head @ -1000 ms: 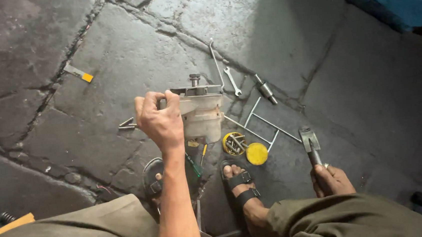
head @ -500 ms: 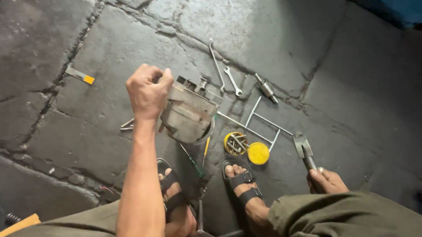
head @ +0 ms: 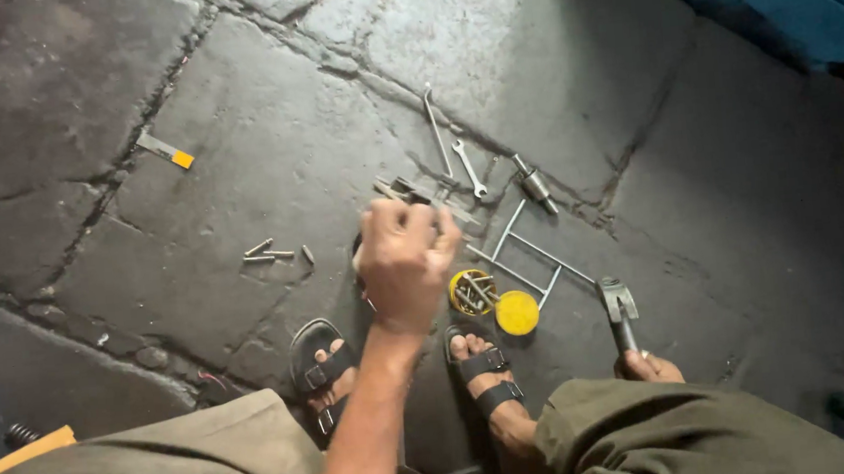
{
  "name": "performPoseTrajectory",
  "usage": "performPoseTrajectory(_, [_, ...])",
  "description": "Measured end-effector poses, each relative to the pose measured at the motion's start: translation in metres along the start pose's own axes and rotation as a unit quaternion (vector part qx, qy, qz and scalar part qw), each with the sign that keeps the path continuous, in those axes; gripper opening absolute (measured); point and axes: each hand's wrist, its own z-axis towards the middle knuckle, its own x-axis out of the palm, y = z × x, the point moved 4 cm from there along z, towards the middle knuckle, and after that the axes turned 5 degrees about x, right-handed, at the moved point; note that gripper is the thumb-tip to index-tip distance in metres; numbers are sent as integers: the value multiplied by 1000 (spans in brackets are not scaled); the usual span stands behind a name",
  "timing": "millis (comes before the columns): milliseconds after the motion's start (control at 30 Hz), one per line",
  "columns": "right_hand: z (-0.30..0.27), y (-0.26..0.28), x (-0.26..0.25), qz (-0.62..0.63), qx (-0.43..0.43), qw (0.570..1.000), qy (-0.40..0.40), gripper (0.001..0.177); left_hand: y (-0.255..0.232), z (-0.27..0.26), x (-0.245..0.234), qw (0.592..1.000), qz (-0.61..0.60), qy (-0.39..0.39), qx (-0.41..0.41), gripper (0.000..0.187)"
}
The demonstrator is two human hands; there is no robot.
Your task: Disassembling and repairing an automotive alternator using various hand tools.
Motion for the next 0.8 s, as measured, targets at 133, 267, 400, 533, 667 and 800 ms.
performPoseTrajectory(133, [-10, 10, 16, -9, -10, 1000, 8, 26, 19, -3, -16, 999, -41, 22, -28, 25])
performPoseTrajectory(267, [-32, 20, 32, -21, -10, 1000, 12, 19, 34, -5, -20, 983, -123, 136, -7, 55])
performPoseTrajectory(400, [-49, 52, 50, -63, -11, 998, -3, 23, 45, -7, -25, 967, -135, 215, 18, 100])
performPoseTrajectory(533, [-78, 166, 58, -253, -109, 961, -34, 19, 58, -37, -9, 973, -138, 184, -30, 132])
performPoseTrajectory(667, [-139, 354, 110, -510, -209, 833, 55, 16, 75, -62, 9, 983, -82, 131, -104, 149])
performPoseTrajectory(800, [-219, 434, 198, -648, -367, 664, 64, 24, 75, -61, 15, 977, -98, 145, -121, 148])
